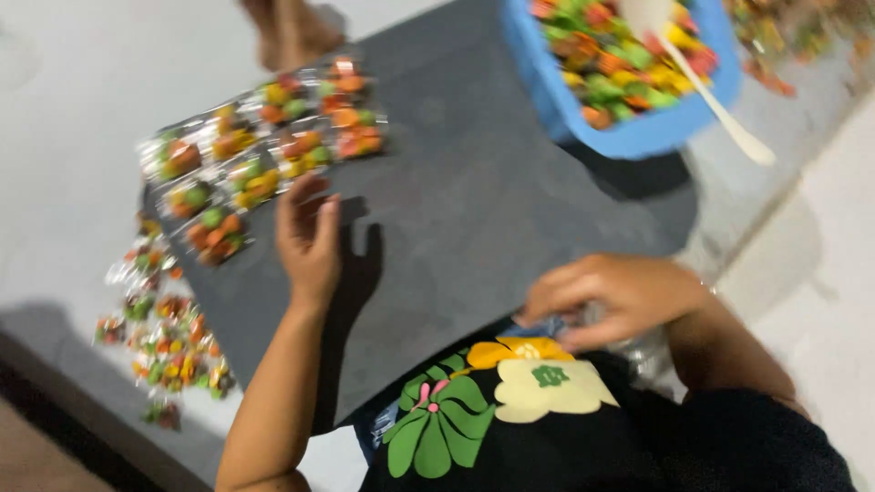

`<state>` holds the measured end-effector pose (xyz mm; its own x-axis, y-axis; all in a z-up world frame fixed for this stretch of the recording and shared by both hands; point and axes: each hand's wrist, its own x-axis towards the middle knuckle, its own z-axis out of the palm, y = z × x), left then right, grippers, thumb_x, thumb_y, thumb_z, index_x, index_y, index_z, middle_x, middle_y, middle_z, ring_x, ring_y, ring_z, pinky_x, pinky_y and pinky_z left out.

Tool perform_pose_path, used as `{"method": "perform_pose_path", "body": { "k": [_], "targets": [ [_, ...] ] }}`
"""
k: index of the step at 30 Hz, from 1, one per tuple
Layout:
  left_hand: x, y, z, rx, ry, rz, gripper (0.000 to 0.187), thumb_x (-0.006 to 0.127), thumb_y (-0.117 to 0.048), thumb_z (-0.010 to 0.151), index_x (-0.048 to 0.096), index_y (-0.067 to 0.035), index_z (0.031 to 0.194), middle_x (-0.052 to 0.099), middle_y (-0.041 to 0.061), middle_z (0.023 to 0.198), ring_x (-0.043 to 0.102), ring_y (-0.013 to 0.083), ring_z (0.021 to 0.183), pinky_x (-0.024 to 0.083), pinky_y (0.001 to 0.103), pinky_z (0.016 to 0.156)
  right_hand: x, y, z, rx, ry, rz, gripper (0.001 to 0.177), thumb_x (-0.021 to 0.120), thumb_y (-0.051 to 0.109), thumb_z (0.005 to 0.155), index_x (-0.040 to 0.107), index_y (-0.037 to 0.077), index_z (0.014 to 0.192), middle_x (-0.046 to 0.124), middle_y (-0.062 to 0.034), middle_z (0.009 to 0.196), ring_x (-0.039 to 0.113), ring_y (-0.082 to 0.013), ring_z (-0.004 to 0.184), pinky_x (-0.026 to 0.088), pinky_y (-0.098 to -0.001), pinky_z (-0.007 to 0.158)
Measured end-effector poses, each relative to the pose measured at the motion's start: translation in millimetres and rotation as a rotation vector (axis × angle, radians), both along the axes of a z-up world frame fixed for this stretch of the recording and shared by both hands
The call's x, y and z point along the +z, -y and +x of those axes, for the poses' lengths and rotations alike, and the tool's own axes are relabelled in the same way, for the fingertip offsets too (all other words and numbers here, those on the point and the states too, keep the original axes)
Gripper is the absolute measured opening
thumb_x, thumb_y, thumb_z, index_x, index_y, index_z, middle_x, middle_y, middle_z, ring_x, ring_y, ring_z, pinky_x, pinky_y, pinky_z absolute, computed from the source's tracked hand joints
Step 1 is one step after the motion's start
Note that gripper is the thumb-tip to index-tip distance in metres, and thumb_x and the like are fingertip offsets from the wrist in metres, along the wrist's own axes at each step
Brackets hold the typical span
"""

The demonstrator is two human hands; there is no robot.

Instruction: A person is manually filling small plastic bags with colorful snacks and arranging them on a mat while sitting on the floor.

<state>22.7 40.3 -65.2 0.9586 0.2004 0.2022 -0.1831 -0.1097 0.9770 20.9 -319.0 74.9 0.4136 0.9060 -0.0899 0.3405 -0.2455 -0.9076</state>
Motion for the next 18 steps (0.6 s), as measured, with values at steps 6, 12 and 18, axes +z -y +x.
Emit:
{"method": "perform_pose_path", "body": {
  "k": [6,12,18],
  "targets": [
    [-3.6,14.8,-6.4,-0.061,0.046,0.142,0.034,0.054,0.005,0.106,0.049,0.000,0.139,0.058,0.017,0.128,0.061,0.0225,0.108,0.054,0.034,0.099,-94.6,302.6,-14.0,-0.430,0.069,0.748,0.035,0.067,0.055,0.104,0.064,0.021,0.097,0.065,0.0075,0.082,0.059,0.0017,0.059,0.051,-0.0128,0.051],
    [-9.6,27.6,-6.3,-0.017,0.035,0.339,0.029,0.056,0.008,0.107,0.053,0.004,0.135,0.062,0.018,0.122,0.064,0.0224,0.098,0.052,0.030,0.089,-280.9,411.8,-3.3,-1.805,-0.168,0.457,0.012,0.059,0.011,0.103,0.063,0.016,0.113,0.067,-0.0019,0.097,0.058,-0.0089,0.068,0.046,-0.0218,0.056],
    [-8.8,36.4,-8.7,0.001,0.024,0.453,0.024,0.057,0.008,0.109,0.055,0.005,0.132,0.063,0.017,0.120,0.064,0.0221,0.097,0.050,0.030,0.086,-391.7,376.1,-41.0,-1.796,0.388,-0.721,0.051,0.083,0.036,0.084,0.067,0.005,0.121,0.069,-0.0170,0.104,0.062,-0.0364,0.095,0.048,-0.0443,0.085]
  ]
}}
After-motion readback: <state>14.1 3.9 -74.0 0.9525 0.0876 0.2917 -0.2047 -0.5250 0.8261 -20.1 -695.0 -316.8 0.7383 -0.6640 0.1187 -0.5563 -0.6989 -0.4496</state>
